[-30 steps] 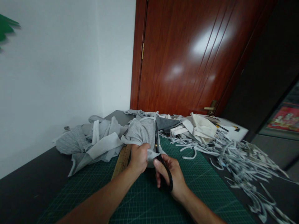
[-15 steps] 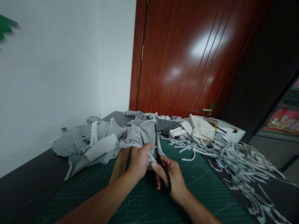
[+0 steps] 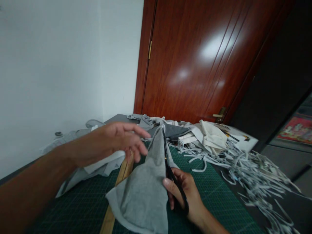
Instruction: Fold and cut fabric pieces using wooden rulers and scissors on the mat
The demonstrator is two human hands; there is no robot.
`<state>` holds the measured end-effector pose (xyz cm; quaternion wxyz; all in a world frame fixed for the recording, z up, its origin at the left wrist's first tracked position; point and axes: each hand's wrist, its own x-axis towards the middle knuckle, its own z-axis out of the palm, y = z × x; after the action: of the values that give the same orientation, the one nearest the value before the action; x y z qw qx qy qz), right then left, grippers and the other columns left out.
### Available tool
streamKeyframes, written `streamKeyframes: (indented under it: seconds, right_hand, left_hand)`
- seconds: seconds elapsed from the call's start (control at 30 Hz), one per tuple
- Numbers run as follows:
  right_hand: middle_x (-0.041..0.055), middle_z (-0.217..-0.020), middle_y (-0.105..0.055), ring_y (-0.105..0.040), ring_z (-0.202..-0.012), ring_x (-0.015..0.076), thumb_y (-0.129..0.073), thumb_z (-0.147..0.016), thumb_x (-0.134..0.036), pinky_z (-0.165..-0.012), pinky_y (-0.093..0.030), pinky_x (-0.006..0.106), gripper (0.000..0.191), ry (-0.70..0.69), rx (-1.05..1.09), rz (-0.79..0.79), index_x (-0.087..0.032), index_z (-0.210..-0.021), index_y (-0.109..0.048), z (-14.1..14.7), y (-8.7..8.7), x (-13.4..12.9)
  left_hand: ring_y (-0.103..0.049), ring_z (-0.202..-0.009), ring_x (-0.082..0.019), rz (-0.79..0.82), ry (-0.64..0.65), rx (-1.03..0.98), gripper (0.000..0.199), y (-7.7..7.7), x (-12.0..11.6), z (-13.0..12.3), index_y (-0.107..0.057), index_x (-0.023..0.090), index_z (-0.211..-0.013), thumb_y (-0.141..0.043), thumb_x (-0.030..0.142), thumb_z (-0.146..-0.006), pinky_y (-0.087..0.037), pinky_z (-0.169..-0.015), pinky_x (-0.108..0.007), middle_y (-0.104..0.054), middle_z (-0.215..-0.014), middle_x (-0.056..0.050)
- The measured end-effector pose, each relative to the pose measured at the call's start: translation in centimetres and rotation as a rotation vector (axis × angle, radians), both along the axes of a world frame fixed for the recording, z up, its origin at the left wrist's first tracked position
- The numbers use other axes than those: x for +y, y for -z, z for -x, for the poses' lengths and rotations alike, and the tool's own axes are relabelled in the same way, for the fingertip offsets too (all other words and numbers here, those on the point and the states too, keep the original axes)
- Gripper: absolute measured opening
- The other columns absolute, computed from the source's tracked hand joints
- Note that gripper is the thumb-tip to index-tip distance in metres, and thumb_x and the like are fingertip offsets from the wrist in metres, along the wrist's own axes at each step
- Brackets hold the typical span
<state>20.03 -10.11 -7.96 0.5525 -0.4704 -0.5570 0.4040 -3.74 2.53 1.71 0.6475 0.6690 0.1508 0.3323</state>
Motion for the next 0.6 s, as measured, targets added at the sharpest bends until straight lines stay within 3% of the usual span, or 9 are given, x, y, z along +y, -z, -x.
streamKeyframes:
  seconds: [0.07,0.13,0.27,0.43,0.6]
  right_hand:
    - [-0.0093,-0.049,-0.05,-0.04,-0.034,0.0063,-0.079,-0.084,-0.071,-0.035,-0.034,0.017,0.056,-0.022,0.007,-0.009,-0.019,-0.088,-0.06,0.2,0.2,-0.1]
    - [-0.0094,-0.05,-0.05,-0.04,-0.034,0.0064,-0.079,-0.085,-0.069,-0.035,-0.033,0.017,0.053,-0.045,0.005,-0.012,-0.02,-0.089,-0.059,0.3,0.3,-0.2]
    - [-0.0096,-0.051,-0.049,-0.041,-0.035,0.0067,-0.078,-0.089,-0.064,-0.037,-0.032,0.017,0.048,-0.078,-0.006,-0.006,-0.02,-0.094,-0.06,0.2,0.4,-0.3]
    - [-0.0091,-0.054,-0.05,-0.042,-0.037,0.0062,-0.08,-0.09,-0.058,-0.037,-0.032,0.016,0.043,-0.086,0.015,0.014,-0.02,-0.097,-0.062,-0.2,1.7,0.0]
    - [-0.0096,-0.053,-0.048,-0.039,-0.035,0.0061,-0.083,-0.086,-0.059,-0.035,-0.032,0.016,0.044,-0.034,0.051,-0.008,-0.02,-0.094,-0.063,-0.2,3.1,0.4]
  left_hand:
    - [-0.072,-0.107,-0.03,-0.13,-0.023,0.041,0.058,-1.4,1.9,-1.6,-0.074,0.021,-0.125,-0.084,0.057,-0.081,-0.055,-0.096,-0.044,-0.077,-0.108,-0.011]
    - [-0.071,-0.11,-0.029,-0.164,-0.021,0.053,0.058,-2.2,3.5,-3.7,-0.073,0.021,-0.128,-0.085,0.053,-0.081,-0.054,-0.099,-0.044,-0.077,-0.111,-0.011]
    - [-0.069,-0.108,-0.025,-0.182,0.0,0.073,0.052,-2.2,5.8,-6.9,-0.073,0.02,-0.126,-0.087,0.045,-0.082,-0.051,-0.1,-0.041,-0.076,-0.111,-0.009]
    - [-0.069,-0.088,-0.016,-0.184,0.05,0.126,0.04,-1.7,7.2,-7.2,-0.074,0.018,-0.109,-0.092,0.031,-0.076,-0.052,-0.085,-0.031,-0.076,-0.098,-0.004]
    - [-0.068,-0.078,-0.015,-0.193,0.005,0.156,0.034,-2.1,7.9,-6.4,-0.074,0.017,-0.1,-0.092,0.026,-0.073,-0.051,-0.074,-0.027,-0.076,-0.09,-0.003]
